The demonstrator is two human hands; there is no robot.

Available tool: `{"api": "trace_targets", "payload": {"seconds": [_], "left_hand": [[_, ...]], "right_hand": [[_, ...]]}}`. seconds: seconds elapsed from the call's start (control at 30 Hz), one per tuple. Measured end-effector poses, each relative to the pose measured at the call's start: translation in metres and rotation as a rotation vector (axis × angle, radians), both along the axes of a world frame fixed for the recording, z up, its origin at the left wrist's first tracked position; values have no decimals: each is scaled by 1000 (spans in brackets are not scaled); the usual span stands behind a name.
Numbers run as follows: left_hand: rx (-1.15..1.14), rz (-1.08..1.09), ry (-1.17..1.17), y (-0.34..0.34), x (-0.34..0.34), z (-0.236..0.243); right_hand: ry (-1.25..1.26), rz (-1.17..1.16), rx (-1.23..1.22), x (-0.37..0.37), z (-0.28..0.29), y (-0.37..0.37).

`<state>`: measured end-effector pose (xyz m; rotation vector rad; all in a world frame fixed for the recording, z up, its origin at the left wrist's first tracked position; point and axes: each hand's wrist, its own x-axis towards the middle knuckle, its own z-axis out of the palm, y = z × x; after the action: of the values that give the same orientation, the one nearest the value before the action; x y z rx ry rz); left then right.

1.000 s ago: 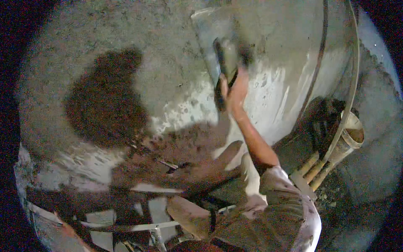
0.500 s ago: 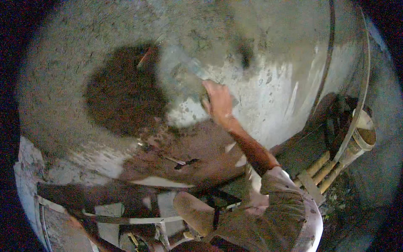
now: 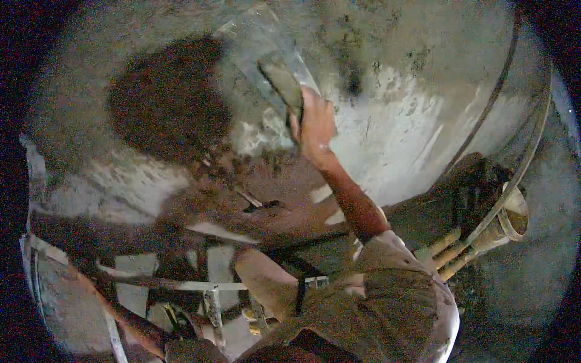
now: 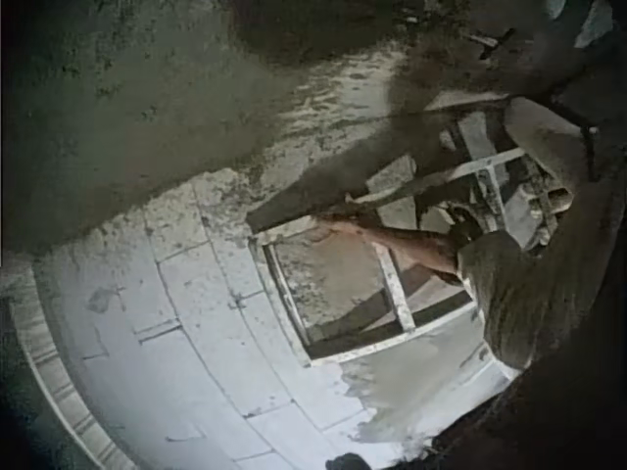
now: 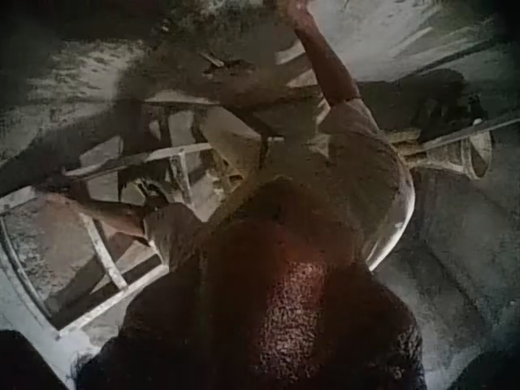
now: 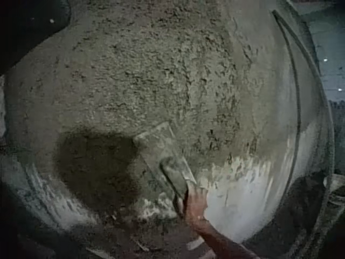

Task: The person smooths plaster onto a wall using a trowel, rinses hands and tools in a bucket of water, and applies mortar from a bucket onto the wall.

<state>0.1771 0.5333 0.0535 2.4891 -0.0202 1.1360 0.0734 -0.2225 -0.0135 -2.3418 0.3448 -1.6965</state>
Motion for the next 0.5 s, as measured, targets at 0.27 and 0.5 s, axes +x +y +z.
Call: {"api": "trace_targets", "payload": {"seconds": [0.27,0.5], "left_hand": [[-926,-171,-58,-139,-51,53],[-381,288,-787,-131,-46,40]], "right_hand": [[-406,-142,-201,-14,113,-36],[154,0,-400,11,43,53]]}}
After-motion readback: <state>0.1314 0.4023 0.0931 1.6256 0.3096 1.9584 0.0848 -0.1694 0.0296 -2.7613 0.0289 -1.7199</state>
